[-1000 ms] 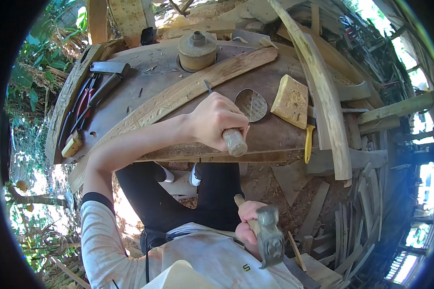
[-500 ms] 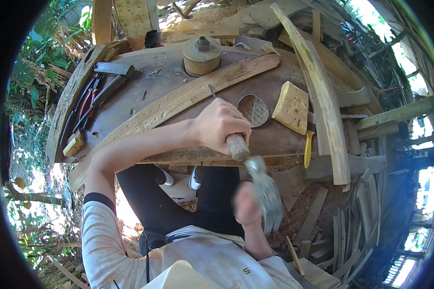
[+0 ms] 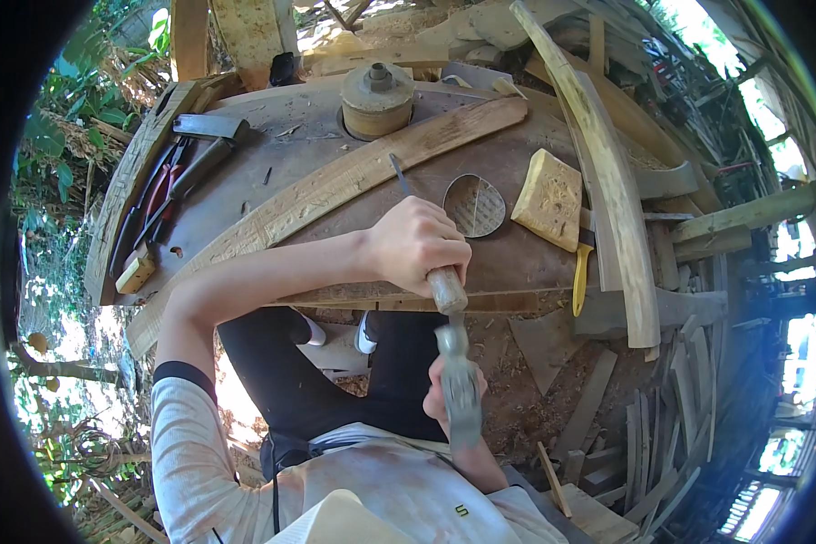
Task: The person uses a hammer and chisel to carve a groove into a wooden plank. They then use a brush to sweep away sawdust and a sanding block to smooth the plank's surface. The person works on a single plank throughout the clip.
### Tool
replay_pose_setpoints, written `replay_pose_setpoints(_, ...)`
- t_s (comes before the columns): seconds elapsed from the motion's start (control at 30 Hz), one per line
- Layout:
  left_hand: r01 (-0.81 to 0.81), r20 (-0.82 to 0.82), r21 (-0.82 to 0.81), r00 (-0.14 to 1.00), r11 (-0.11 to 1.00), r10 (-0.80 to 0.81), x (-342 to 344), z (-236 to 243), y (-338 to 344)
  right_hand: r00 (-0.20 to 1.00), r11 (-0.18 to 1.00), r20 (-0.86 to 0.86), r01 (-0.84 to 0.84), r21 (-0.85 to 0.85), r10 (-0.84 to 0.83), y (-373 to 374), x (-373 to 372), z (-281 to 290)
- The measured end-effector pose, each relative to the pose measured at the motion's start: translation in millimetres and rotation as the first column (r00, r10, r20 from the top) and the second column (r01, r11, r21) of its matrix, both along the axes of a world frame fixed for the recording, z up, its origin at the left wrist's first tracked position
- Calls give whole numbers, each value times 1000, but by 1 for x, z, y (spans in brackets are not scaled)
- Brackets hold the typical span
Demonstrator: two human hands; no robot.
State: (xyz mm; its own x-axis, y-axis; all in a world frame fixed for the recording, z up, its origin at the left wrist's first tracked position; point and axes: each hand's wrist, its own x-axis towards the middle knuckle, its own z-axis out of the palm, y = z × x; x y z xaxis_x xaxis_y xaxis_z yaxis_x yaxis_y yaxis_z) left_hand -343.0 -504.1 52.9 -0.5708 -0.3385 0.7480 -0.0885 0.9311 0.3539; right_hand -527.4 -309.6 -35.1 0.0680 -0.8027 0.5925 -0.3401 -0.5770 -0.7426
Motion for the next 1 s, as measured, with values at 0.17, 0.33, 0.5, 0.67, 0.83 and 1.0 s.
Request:
replay_pose_setpoints(0.17,25,3,3,1000,1000,-25,-1,-1,0,960,985,241,-112,-127,141,8,-4,-15)
replay_pose_setpoints(0.33,9,15,-15,1000,1000,-8,-1,-3,1,995,995,46,-96,35,94,9,-14,-25)
replay_pose_setpoints(0.5,17,29,-16,999,1000,-16,-1,-4,1,980,993,161,-119,6,117,5,-15,-27)
replay_pose_setpoints(0.67,25,28,-21,999,999,-24,-2,-5,-1,992,995,125,-36,93,24,6,-12,-24)
replay_pose_setpoints(0.83,16,60,-31,998,999,-14,-2,-5,-2,978,997,197,-75,-12,76,8,-9,-21)
replay_pose_setpoints(1.0,25,43,-24,999,999,-24,-2,-6,-3,975,993,189,-109,-35,114,6,-11,-11)
